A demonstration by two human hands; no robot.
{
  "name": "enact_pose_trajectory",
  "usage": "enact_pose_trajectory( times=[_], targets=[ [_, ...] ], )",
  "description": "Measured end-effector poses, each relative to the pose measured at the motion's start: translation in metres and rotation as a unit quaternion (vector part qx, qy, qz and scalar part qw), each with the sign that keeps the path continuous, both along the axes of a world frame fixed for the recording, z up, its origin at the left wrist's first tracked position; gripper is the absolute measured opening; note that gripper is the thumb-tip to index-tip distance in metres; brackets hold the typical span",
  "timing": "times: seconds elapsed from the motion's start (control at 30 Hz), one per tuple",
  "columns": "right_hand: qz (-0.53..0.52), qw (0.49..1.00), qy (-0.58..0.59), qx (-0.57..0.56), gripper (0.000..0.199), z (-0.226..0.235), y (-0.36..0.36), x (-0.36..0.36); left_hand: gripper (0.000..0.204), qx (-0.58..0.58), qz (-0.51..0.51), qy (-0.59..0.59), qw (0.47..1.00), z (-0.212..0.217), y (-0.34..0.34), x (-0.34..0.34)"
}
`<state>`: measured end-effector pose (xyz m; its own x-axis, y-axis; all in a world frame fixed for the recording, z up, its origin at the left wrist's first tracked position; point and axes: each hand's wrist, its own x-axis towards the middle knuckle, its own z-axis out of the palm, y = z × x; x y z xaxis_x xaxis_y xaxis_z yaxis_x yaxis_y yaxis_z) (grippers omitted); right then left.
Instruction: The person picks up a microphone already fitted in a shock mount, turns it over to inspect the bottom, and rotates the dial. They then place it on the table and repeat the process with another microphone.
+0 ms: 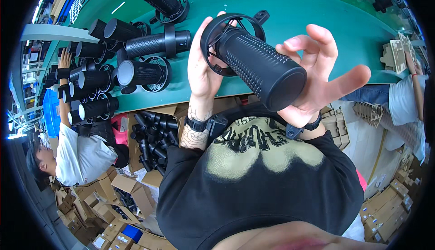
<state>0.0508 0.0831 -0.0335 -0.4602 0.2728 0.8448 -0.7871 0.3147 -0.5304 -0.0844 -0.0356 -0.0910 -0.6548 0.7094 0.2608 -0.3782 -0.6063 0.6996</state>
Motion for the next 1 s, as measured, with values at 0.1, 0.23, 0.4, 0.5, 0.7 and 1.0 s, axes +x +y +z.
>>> enact_pose_trajectory(
  times=[0.1,0.23,0.4,0.5,0.7,1.0],
  targets=[
    [-0.013,0.999,0.037,0.003,0.110,-0.004,-0.005,-0.001,0.064,0.020,-0.003,0.011,1.000,-0.001,0.006,-0.006],
    [-0.053,0.995,0.060,0.056,0.090,-0.005,-0.014,-0.001,0.061,0.052,-0.013,-0.014,0.998,0.001,0.014,-0.005],
    [-0.066,0.964,0.128,0.225,0.064,0.005,-0.026,0.004,0.058,0.120,-0.059,-0.085,0.987,0.015,0.035,-0.008],
    [-0.082,0.939,0.077,0.325,0.055,0.009,-0.035,0.011,0.058,0.152,-0.107,-0.096,0.978,0.020,0.049,-0.009],
    [-0.120,0.933,0.052,0.337,0.054,0.008,-0.049,0.014,0.049,0.161,-0.203,-0.081,0.963,0.015,0.064,0.007],
    [-0.129,0.924,0.044,0.358,0.065,0.008,-0.053,0.011,0.052,0.151,-0.212,-0.117,0.958,0.016,0.066,0.007]
  ],
)
